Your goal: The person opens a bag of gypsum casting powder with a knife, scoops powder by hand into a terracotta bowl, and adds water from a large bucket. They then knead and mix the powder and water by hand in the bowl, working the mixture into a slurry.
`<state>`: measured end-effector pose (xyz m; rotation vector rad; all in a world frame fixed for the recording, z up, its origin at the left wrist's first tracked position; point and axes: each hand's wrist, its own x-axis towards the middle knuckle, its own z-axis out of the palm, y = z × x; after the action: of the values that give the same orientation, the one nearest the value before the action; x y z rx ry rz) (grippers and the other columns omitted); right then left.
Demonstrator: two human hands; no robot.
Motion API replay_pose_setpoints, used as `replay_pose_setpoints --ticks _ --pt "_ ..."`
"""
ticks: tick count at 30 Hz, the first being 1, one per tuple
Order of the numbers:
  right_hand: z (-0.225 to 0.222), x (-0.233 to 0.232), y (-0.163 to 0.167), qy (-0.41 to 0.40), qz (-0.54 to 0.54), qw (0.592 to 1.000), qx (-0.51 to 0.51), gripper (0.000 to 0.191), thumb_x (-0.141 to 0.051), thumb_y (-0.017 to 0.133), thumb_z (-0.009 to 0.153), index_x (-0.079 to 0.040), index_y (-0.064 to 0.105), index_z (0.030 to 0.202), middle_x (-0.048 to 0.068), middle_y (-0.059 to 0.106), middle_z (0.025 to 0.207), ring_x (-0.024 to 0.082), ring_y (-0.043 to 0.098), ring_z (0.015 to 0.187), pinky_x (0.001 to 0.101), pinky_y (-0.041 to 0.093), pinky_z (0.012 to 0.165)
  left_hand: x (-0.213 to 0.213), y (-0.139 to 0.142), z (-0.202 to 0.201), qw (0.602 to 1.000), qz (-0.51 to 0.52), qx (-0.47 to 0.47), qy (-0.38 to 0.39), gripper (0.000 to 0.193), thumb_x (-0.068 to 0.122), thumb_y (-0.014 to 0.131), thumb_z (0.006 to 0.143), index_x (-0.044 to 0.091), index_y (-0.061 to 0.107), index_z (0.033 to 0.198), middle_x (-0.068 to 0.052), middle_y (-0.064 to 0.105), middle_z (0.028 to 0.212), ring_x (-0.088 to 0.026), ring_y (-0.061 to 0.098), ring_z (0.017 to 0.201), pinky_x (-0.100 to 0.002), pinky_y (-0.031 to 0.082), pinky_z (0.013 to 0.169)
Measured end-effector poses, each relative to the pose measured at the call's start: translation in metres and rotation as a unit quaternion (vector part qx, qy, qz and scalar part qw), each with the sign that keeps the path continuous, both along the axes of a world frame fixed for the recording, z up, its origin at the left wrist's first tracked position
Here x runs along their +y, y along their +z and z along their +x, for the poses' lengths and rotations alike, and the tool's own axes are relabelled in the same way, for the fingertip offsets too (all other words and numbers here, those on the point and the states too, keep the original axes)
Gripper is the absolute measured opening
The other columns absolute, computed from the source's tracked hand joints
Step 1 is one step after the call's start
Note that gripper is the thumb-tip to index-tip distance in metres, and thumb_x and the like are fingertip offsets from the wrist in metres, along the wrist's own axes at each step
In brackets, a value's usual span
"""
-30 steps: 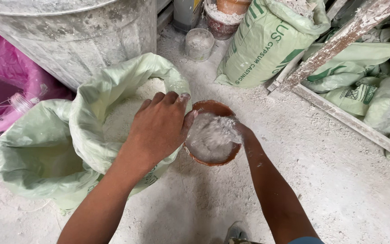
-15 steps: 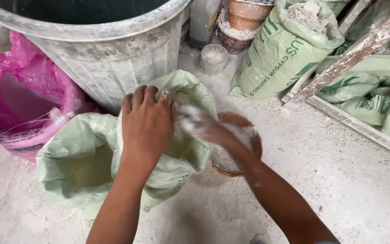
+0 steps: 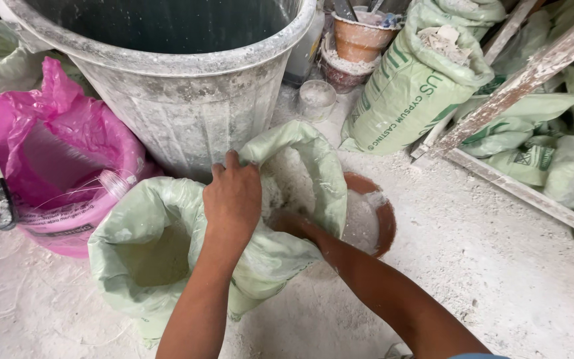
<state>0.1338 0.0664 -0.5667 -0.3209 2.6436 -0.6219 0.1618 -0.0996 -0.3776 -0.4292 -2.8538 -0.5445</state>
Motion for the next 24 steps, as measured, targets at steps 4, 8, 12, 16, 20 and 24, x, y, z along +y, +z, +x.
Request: replay_pose_setpoints --ticks 4,8,12,16,20,24 --pt "0.020 -0.002 0.003 -0.023 -0.197 0.974 -0.111 0.029 -0.017 0.057 0.097 -0.005 0.066 0.121 0.014 0.073 0.109 0.025 0.070 0.101 0.0371 0.058 0.092 0.002 0.005 -0.002 1.000 0.021 0.014 -0.011 0.021 0.015 0.056 0.096 0.005 0.073 0.102 -0.017 0.060 0.117 -0.040 0.066 0.100 -0.050 0.060 0.069" --pt "0.024 -0.003 0.007 -0.089 -0.337 0.928 -0.129 0.029 -0.018 0.058 0.097 -0.005 0.066 0.121 0.014 0.073 0.109 0.024 0.070 0.101 0.0367 0.058 0.091 -0.001 0.009 0.000 0.999 0.037 0.032 -0.016 0.021 0.013 0.055 0.095 0.004 0.073 0.101 -0.017 0.061 0.116 -0.040 0.067 0.098 -0.052 0.059 0.070" --pt "0.006 -0.017 0.014 -0.173 -0.431 0.884 -0.049 0.029 -0.018 0.058 0.097 -0.005 0.067 0.121 0.014 0.073 0.110 0.024 0.070 0.101 0.0363 0.059 0.091 -0.006 0.017 0.003 0.997 0.050 0.060 -0.012 0.021 0.014 0.056 0.095 0.004 0.072 0.104 -0.016 0.064 0.117 -0.038 0.068 0.094 -0.054 0.055 0.071" --pt "-0.006 -0.026 0.025 -0.201 -0.471 0.859 -0.017 0.029 -0.019 0.059 0.097 -0.005 0.067 0.121 0.014 0.073 0.110 0.024 0.071 0.100 0.0359 0.059 0.091 -0.006 0.028 0.011 0.987 0.047 0.156 -0.007 0.020 0.013 0.060 0.092 0.005 0.071 0.107 -0.012 0.069 0.110 -0.032 0.068 0.096 -0.050 0.051 0.082" --pt "-0.001 -0.016 0.043 -0.188 -0.490 0.851 -0.012 0.029 -0.019 0.059 0.097 -0.005 0.067 0.120 0.014 0.074 0.110 0.023 0.071 0.100 0.0355 0.059 0.091 0.005 0.041 0.024 0.971 0.073 0.229 -0.016 0.021 0.015 0.064 0.091 0.005 0.071 0.108 -0.009 0.070 0.108 -0.029 0.066 0.101 -0.046 0.048 0.085" --pt "0.002 0.017 0.073 -0.157 -0.513 0.844 0.022 0.029 -0.020 0.060 0.097 -0.005 0.068 0.120 0.014 0.074 0.110 0.023 0.072 0.100 0.0351 0.060 0.091 0.029 0.053 0.039 0.969 0.068 0.235 -0.041 0.021 0.014 0.064 0.092 0.005 0.071 0.110 -0.009 0.070 0.107 -0.028 0.065 0.101 -0.045 0.049 0.087"
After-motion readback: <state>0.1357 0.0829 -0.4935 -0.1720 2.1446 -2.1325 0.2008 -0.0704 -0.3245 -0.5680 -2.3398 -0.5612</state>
